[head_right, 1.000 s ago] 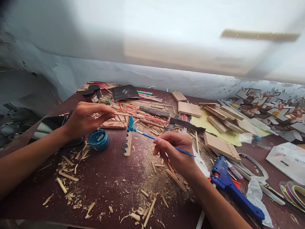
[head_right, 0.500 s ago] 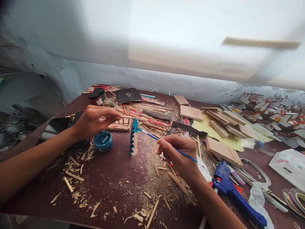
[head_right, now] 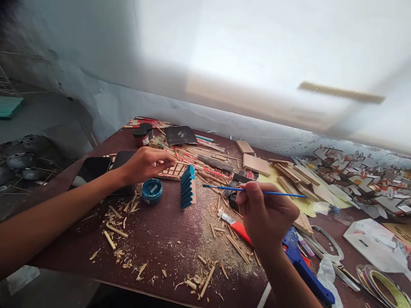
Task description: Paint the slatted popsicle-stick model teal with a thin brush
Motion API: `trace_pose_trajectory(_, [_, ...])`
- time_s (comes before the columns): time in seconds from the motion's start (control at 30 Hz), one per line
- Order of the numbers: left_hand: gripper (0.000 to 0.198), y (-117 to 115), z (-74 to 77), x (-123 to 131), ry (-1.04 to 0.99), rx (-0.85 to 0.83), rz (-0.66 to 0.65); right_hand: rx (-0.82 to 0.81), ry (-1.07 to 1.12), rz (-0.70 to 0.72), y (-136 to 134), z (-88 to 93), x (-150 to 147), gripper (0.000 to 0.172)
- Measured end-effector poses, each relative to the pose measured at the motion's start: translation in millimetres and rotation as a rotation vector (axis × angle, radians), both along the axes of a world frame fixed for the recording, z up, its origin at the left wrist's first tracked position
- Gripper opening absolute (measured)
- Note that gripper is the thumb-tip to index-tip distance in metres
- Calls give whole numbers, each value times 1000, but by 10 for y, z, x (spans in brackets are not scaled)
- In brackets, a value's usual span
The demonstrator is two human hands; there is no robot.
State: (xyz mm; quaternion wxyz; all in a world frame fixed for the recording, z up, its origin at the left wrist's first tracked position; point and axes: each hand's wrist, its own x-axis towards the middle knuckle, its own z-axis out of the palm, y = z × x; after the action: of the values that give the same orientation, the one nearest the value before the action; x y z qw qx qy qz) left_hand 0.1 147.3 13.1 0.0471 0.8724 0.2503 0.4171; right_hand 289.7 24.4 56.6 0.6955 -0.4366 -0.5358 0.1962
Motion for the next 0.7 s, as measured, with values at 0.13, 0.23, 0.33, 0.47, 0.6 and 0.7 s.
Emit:
trace_pose_trajectory(0.13, [19, 24, 1, -7, -7, -28, -10, 184, -149, 52, -9, 425, -271, 28])
trace_pose_trajectory(0.23, [20, 34, 21, -28, -2, -63, -15, 384, -365, 195, -7, 681, -513, 28])
trace_pose_trajectory(0.33, [23, 48, 54, -64, 17, -102, -31, 283, -560, 285, 28, 762, -746, 23])
trace_pose_trajectory(0.47, [27, 70, 91, -105, 36, -137, -48, 196, -837, 423, 172, 631, -935, 15])
trace_pose_trajectory(0.6, [25, 81, 97, -118, 26, -149, -42, 168, -997, 505, 333, 460, -948, 17])
trace_pose_trajectory(0.7, [24, 81, 85, -120, 10, -151, -41, 97, -991, 508, 393, 381, -937, 21])
